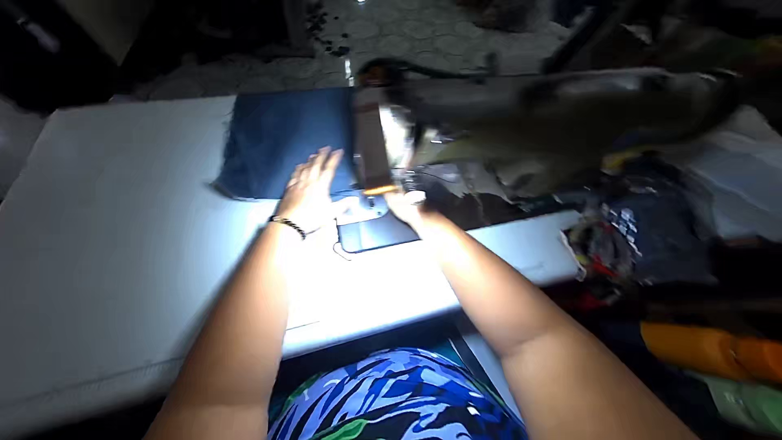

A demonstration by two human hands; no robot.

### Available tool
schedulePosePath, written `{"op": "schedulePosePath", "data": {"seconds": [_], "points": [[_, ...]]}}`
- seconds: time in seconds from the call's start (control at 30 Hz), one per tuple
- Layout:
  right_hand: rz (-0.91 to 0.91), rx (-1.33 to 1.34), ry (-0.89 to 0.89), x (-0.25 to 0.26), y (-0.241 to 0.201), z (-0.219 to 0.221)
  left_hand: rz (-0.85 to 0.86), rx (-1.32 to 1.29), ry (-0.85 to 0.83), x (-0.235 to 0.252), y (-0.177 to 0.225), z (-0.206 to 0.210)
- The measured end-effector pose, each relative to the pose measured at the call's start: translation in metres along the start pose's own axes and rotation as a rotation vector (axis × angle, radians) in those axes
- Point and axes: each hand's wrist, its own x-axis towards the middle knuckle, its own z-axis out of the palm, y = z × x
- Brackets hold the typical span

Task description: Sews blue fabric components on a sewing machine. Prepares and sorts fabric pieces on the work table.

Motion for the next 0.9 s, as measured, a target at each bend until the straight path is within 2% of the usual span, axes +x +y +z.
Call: {"op": "schedulePosePath", "data": {"seconds": [0.07, 0.13, 0.17, 0.2, 0.23, 0.27, 0.3, 0.33, 0.37, 0.4, 0.43, 0.5, 0.57, 0.6, 0.7, 0.8, 0.9], "points": [[-0.041, 0.056, 0.002, -0.006, -0.014, -0.015, -0.079, 0.081, -0.1, 0.0, -0.021, 0.002], [-0.064, 0.121, -0.067, -0.02, -0.018, -0.028, -0.115, 0.005, -0.093, -0.021, -0.04, -0.003], [-0.051, 0.158, -0.123, -0.031, -0.014, -0.034, -0.179, -0.168, -0.035, -0.041, -0.046, -0.009], [-0.094, 0.183, -0.136, -0.045, -0.005, -0.039, -0.294, -0.451, 0.088, -0.065, -0.045, -0.016], [-0.182, 0.192, -0.094, -0.063, 0.012, -0.044, -0.412, -0.759, 0.246, -0.091, -0.039, -0.021], [-0.238, 0.167, -0.041, -0.084, 0.028, -0.054, -0.46, -1.005, 0.348, -0.118, -0.032, -0.025], [-0.267, 0.101, 0.072, -0.104, 0.047, -0.065, -0.425, -1.069, 0.323, -0.147, -0.027, -0.024], [-0.223, 0.009, 0.157, -0.122, 0.064, -0.081, -0.291, -0.939, 0.181, -0.177, -0.024, -0.021], [-0.151, -0.088, 0.232, -0.136, 0.079, -0.096, -0.09, -0.639, -0.018, -0.199, -0.026, -0.017], [-0.086, -0.181, 0.305, -0.143, 0.095, -0.107, 0.057, -0.3, -0.124, -0.208, -0.017, -0.014], [-0.018, -0.256, 0.353, -0.146, 0.107, -0.116, 0.109, -0.131, -0.156, -0.213, -0.005, -0.014], [0.111, -0.349, 0.391, -0.141, 0.119, -0.127, 0.101, -0.065, -0.033, -0.206, 0.01, -0.014], [0.215, -0.408, 0.354, -0.132, 0.122, -0.126, 0.046, -0.102, 0.105, -0.181, 0.024, -0.015], [0.222, -0.428, 0.344, -0.131, 0.123, -0.123, 0.023, -0.108, 0.1, -0.168, 0.029, -0.015], [0.164, -0.413, 0.348, -0.133, 0.128, -0.122, -0.071, 0.005, -0.019, -0.142, 0.032, -0.003], [0.08, -0.39, 0.369, -0.138, 0.13, -0.122, -0.052, 0.103, 0.037, -0.141, 0.018, 0.014], [0.006, -0.363, 0.407, -0.138, 0.134, -0.121, 0.026, 0.083, 0.119, -0.157, 0.008, 0.025]]}}
